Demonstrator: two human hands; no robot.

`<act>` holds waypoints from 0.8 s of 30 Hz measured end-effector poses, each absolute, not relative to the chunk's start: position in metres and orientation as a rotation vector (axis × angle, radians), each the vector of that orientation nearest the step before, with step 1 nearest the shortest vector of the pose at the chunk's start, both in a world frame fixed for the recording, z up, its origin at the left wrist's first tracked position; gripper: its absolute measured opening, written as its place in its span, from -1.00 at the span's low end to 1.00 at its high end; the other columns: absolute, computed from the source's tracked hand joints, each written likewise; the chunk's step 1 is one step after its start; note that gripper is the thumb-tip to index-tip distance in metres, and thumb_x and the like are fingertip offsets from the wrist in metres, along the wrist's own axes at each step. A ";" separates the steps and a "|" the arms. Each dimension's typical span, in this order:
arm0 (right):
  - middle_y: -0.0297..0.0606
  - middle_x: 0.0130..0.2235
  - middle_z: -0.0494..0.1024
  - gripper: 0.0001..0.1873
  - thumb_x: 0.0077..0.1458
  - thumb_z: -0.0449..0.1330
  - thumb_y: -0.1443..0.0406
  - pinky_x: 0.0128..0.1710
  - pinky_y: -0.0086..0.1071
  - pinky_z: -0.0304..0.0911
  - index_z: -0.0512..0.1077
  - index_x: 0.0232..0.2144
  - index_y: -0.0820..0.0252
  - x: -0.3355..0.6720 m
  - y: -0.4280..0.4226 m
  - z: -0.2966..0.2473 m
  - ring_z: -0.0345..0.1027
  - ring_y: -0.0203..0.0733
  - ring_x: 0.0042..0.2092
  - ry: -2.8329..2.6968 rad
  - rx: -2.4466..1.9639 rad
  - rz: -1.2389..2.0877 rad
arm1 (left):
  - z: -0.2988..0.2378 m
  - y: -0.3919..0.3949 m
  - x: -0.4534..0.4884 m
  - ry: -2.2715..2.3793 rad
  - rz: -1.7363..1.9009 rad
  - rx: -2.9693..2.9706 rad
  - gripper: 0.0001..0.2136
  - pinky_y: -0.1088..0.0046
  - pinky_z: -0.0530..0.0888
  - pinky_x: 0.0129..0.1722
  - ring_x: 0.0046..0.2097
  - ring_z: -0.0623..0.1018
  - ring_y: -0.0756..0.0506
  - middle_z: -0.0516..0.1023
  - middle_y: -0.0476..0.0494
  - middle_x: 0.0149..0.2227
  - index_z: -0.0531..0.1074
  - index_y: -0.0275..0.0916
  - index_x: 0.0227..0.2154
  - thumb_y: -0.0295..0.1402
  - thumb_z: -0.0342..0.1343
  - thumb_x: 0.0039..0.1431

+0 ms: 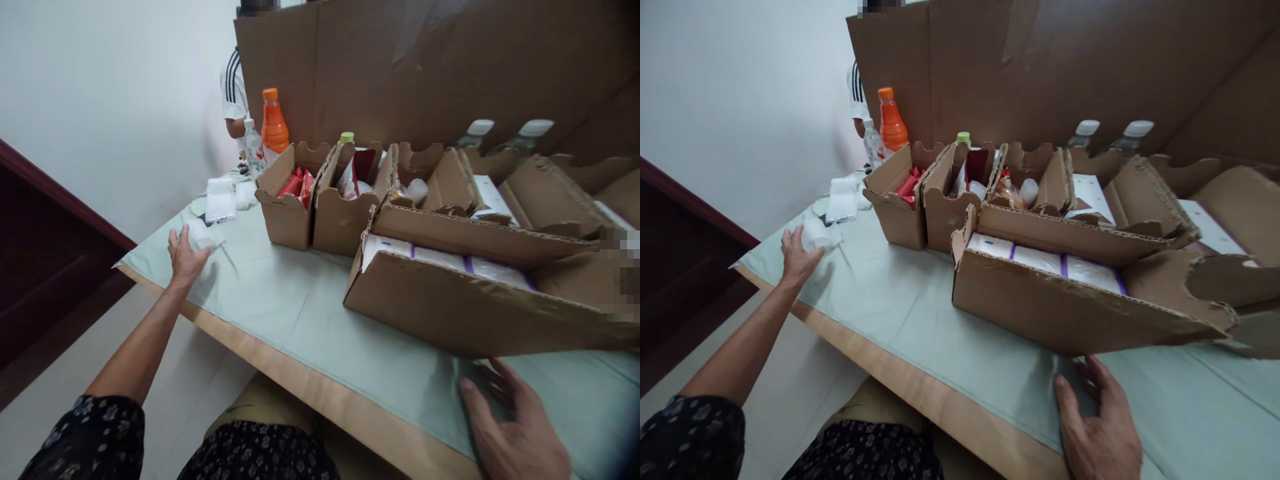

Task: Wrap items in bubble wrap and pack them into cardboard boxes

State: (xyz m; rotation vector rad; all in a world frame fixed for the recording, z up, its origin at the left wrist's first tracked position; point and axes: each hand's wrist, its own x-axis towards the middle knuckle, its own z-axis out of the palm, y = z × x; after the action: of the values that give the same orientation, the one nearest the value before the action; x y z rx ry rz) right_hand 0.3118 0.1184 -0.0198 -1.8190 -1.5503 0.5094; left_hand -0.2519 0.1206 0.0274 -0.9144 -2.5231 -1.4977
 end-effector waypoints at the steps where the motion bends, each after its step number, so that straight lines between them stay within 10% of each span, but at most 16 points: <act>1: 0.17 0.13 0.55 -0.17 0.05 0.16 -0.09 0.02 0.15 0.40 0.39 0.24 0.30 0.312 0.119 -0.019 0.50 0.35 0.07 -1.553 -1.807 0.498 | 0.030 0.125 -0.259 -2.516 -1.600 -0.839 -0.44 0.11 0.00 0.48 0.49 0.09 -0.42 0.19 -0.52 0.41 0.47 -0.36 0.03 -0.52 0.26 -0.17; 5: 0.17 0.07 0.58 -0.20 0.02 0.21 -0.08 0.03 0.16 0.39 0.44 0.19 0.31 0.315 0.119 -0.020 0.52 0.35 0.05 -1.545 -1.759 0.466 | 0.038 0.135 -0.264 -2.447 -1.883 -0.596 -0.83 0.11 0.27 0.37 0.27 0.43 -0.31 0.58 -0.30 0.02 0.45 -0.27 -0.27 -0.39 0.14 0.03; 10: 0.09 0.05 0.62 -0.30 0.08 0.23 -0.03 0.04 0.16 0.38 0.50 0.18 0.20 0.312 0.113 -0.017 0.53 0.31 0.03 -1.418 -1.739 0.379 | 0.045 0.110 -0.224 -2.385 -2.331 -0.499 -0.84 0.22 0.63 -0.10 -0.14 0.63 -0.18 0.58 -0.07 -0.36 0.40 -0.21 -0.33 -0.26 0.14 0.06; 17: -0.04 -0.06 0.67 -0.72 0.27 0.23 0.25 0.08 0.05 0.43 0.59 -0.03 0.20 0.270 0.068 -0.012 0.58 0.11 -0.01 -1.472 -1.353 0.052 | 0.045 0.065 -0.107 -2.705 -3.159 -0.638 -0.79 0.32 0.63 -0.35 -0.36 0.63 -0.17 0.63 -0.15 -0.44 0.55 -0.30 -0.43 -0.34 0.36 -0.17; 24: 0.01 0.34 0.36 -0.31 0.16 0.28 0.45 0.19 0.08 0.33 0.30 0.31 0.04 0.211 0.034 0.006 0.25 0.18 0.35 -2.094 -0.861 0.090 | 0.035 0.056 -0.017 -3.149 -3.036 -1.411 -0.66 0.53 0.42 -0.51 -0.52 0.46 0.02 0.52 0.01 -0.53 0.54 -0.31 -0.41 -0.25 0.51 -0.21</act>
State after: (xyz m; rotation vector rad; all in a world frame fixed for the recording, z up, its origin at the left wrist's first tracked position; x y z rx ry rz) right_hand 0.2110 0.0339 0.0055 -0.8606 -2.0937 0.0901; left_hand -0.0174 0.0563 0.0352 -1.4114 -3.1488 -3.0359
